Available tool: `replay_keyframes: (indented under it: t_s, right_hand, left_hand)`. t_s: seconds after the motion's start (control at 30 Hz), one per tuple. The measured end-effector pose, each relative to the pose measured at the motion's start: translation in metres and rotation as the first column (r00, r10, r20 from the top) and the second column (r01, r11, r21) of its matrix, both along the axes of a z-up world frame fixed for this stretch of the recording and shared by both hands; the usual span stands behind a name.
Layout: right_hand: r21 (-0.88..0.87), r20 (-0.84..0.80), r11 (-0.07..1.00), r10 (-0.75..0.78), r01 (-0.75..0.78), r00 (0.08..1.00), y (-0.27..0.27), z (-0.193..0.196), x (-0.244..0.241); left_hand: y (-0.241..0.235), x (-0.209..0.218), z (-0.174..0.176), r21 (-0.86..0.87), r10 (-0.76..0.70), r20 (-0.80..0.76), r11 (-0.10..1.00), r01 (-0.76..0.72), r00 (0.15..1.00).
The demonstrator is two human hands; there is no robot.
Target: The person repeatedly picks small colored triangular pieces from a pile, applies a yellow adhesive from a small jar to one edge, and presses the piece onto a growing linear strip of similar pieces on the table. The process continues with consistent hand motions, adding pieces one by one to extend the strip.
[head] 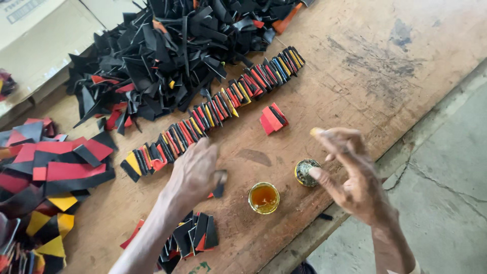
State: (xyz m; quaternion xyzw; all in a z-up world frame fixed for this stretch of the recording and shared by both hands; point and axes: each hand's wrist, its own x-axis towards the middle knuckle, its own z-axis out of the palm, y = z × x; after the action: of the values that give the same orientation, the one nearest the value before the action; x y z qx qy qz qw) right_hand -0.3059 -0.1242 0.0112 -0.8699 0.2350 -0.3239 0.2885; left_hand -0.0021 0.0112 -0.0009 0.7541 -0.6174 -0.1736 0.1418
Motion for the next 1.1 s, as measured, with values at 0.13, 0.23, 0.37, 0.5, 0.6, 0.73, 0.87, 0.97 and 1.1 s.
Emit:
replay_keyframes:
  t_s: [0.13,0.23,0.37,0.5,0.6,0.73,0.87,0.97,1.1]
  right_hand:
    - [0.171,0.01,0.975,0.14,-0.14,0.99,0.016,-0.007,0.01]
    - [0.275,0.044,0.938,0.205,-0.209,0.978,0.031,0.001,0.013]
    - [0.127,0.039,0.963,0.233,-0.236,0.972,0.046,0.014,0.02]
    - [0.016,0.02,0.969,0.248,-0.248,0.969,0.057,0.02,0.037]
    - [0.069,-0.069,0.975,0.217,-0.212,0.974,0.063,0.024,0.044]
    - [-0.026,-0.044,0.978,0.204,-0.206,0.978,0.067,0.034,0.046]
    - [-0.102,-0.058,0.971,0.212,-0.217,0.976,0.065,0.039,0.05]
    - [-0.137,-0.075,0.967,0.204,-0.213,0.976,0.065,0.035,0.053]
    - [-0.311,-0.028,0.927,0.209,-0.207,0.978,0.07,0.032,0.053]
  left_hand:
    - [0.028,0.002,-0.005,-0.053,0.033,0.041,0.998,-0.031,0.999]
    - [0.032,0.005,-0.002,-0.139,0.075,-0.531,0.975,-0.174,0.844]
    - [0.038,0.0,0.018,-0.076,0.005,-0.973,0.939,-0.336,0.232]
    - [0.037,-0.022,0.037,0.002,-0.024,-0.997,0.942,-0.334,-0.075]
    - [0.038,-0.031,0.043,-0.033,-0.106,-0.967,0.954,-0.299,-0.231]
    - [0.039,-0.035,0.041,-0.05,-0.121,-0.96,0.962,-0.269,-0.254]
    - [0.038,-0.038,0.037,-0.035,-0.111,-0.942,0.971,-0.236,-0.318]
    - [0.04,-0.039,0.038,-0.032,-0.11,-0.931,0.974,-0.223,-0.348]
    - [0.039,-0.04,0.04,-0.009,-0.118,-0.896,0.969,-0.248,-0.429]
